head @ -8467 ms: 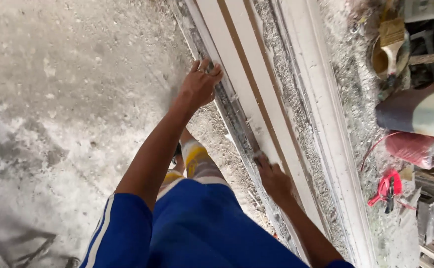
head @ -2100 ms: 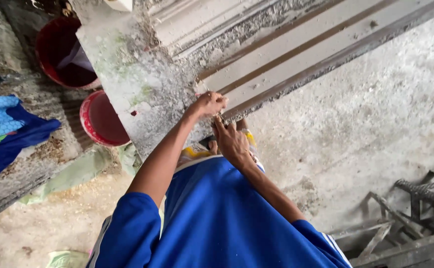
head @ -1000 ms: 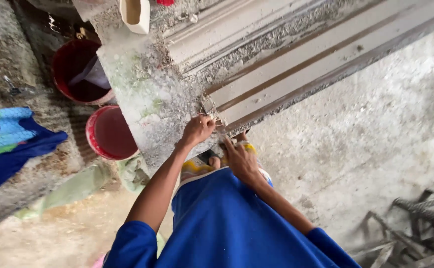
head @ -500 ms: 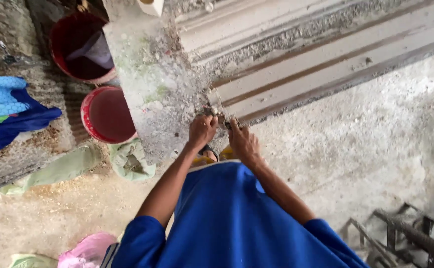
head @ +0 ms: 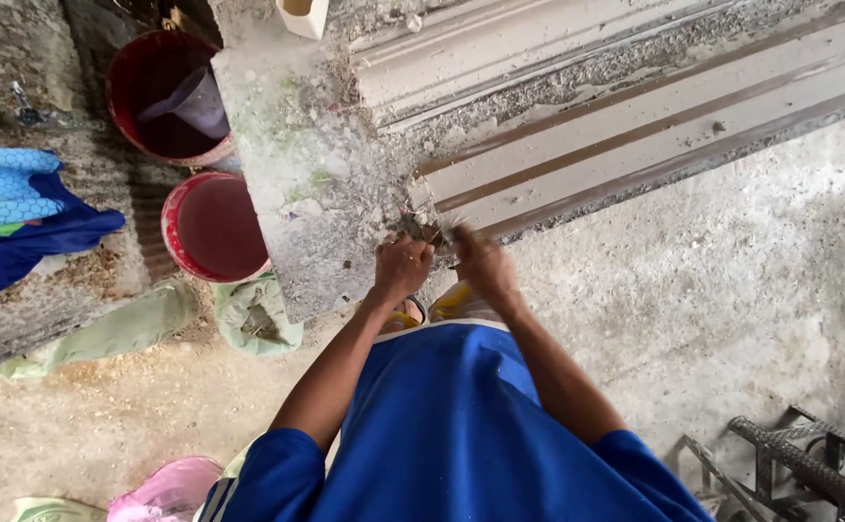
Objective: The person uses a utility knife to scrape and clean the surface of long white moldings laid on a workbench. They repeatedly run the blade along the grooves and edges to remove residue, then wipe the surface with their hand.
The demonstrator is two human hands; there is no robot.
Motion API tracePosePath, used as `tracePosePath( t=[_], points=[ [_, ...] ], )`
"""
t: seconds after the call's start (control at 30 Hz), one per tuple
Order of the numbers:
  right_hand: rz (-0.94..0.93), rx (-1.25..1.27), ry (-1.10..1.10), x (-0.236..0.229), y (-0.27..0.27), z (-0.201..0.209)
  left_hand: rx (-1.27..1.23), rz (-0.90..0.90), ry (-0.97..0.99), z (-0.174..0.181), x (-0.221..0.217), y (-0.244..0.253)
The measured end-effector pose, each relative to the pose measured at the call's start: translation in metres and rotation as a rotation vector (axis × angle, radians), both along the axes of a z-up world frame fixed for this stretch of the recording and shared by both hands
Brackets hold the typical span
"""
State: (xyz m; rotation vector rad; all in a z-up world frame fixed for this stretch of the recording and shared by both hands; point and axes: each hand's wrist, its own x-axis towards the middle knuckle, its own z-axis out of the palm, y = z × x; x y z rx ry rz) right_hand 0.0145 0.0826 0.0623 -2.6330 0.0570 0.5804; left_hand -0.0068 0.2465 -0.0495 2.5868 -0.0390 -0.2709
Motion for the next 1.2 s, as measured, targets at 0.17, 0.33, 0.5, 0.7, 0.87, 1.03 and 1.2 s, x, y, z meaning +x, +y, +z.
tracePosePath(
  t=[0.17, 0.33, 0.5, 0.7, 0.87, 1.03, 1.2],
  points=[
    [0.007, -0.048, 0.052, 0.018, -0.002, 0.016, 0.043, -0.175, 0.079, 0.025, -0.016, -0.037],
    [0.288, -0.254, 0.104, 0.015, 0.005, -0.016, 0.076, -0.237, 0.192, 0.004, -0.016, -0.045],
    [0.178, -0.173, 0.108, 0.025, 0.035, 0.017, 0.052, -0.19, 0.214, 0.0, -0.018, -0.04],
    [0.147, -0.215, -0.027, 0.021, 0.032, 0.025, 0.034, -0.152, 0.275, 0.065, -0.002, -0.017],
    [0.114, -0.193, 0.015, 0.029, 0.037, 0.008, -0.236, 0.046, 0.4, 0.071, 0.015, 0.031],
    [0.085, -0.242, 0.004, 0.011, 0.035, 0.009, -0.177, 0.134, -0.028, 0.044, 0.063, 0.031],
    [0.132, -0.258, -0.286, 0.023, 0.035, -0.022, -0.101, 0.044, 0.376, 0.03, 0.103, 0.029]
  ],
)
